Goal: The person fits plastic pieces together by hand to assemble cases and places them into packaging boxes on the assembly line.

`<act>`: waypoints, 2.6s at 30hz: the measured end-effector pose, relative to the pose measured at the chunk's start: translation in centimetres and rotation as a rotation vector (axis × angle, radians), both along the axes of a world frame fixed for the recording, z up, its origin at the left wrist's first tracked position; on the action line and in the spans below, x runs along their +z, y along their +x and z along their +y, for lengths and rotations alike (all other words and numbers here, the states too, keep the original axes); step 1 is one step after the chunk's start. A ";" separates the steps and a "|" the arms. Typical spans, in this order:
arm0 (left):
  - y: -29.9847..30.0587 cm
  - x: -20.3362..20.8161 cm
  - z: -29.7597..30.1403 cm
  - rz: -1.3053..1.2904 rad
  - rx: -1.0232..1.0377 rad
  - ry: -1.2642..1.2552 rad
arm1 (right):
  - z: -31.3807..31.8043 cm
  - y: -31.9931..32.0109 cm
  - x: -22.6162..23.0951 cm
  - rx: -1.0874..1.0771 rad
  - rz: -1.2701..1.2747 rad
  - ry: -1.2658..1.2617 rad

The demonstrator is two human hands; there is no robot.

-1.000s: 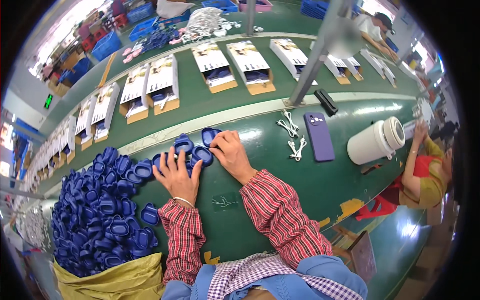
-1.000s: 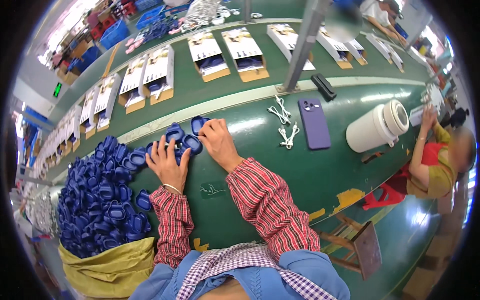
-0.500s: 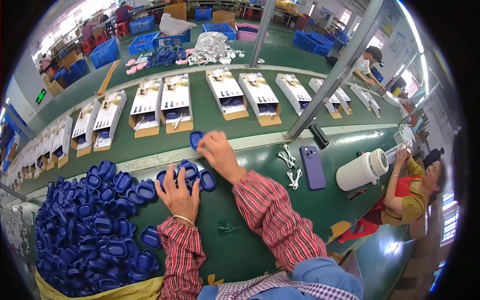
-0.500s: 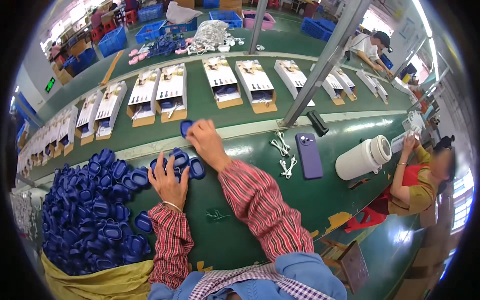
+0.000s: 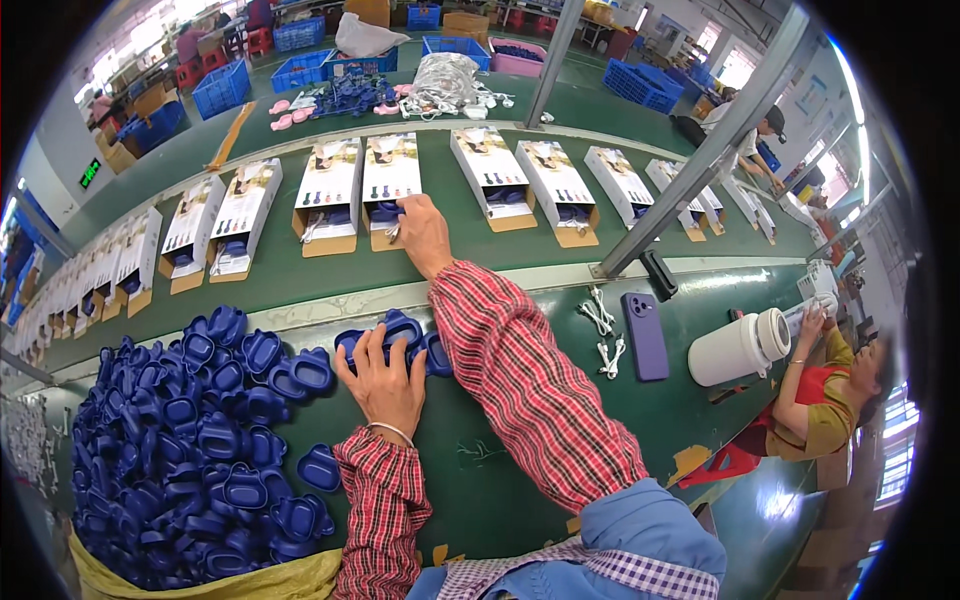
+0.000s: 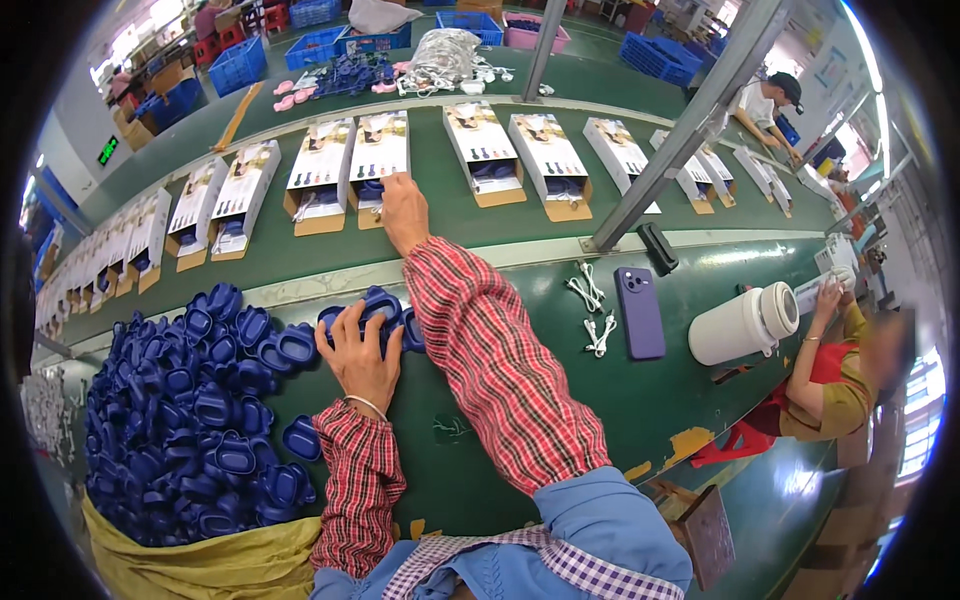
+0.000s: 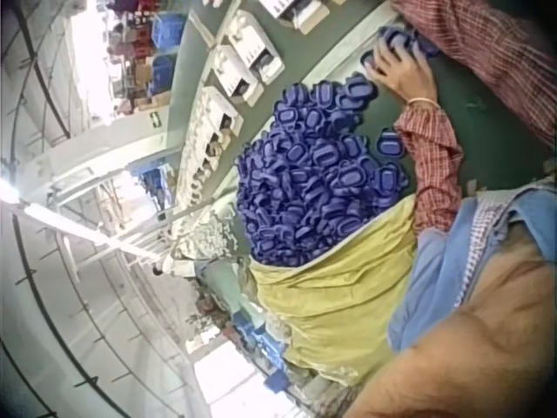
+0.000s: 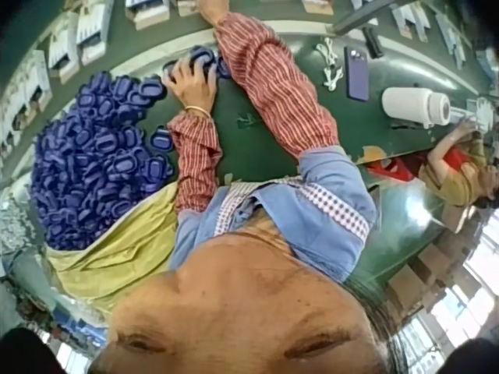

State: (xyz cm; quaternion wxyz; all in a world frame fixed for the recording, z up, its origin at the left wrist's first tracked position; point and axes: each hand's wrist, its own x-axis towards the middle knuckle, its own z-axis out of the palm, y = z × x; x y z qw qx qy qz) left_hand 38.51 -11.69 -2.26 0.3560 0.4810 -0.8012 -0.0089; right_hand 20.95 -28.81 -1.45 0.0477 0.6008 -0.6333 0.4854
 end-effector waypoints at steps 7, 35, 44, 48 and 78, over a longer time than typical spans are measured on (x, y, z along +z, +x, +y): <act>2.0 -0.5 -1.0 -0.042 -0.007 -0.019 | 3.5 2.3 -2.2 0.397 0.214 -0.052; 2.6 -1.9 -1.0 -0.076 -0.014 -0.107 | 22.1 2.2 -2.4 0.503 0.236 0.036; 2.5 0.3 -1.9 0.030 -0.115 -0.059 | 21.2 -6.3 14.0 -0.043 -0.576 -0.722; 2.1 1.1 -2.0 0.137 -0.144 -0.093 | 18.8 -3.2 13.0 0.076 -0.274 -0.489; 3.5 -0.8 -2.3 -0.001 0.175 -0.077 | 14.5 2.7 -1.1 0.353 0.204 -0.074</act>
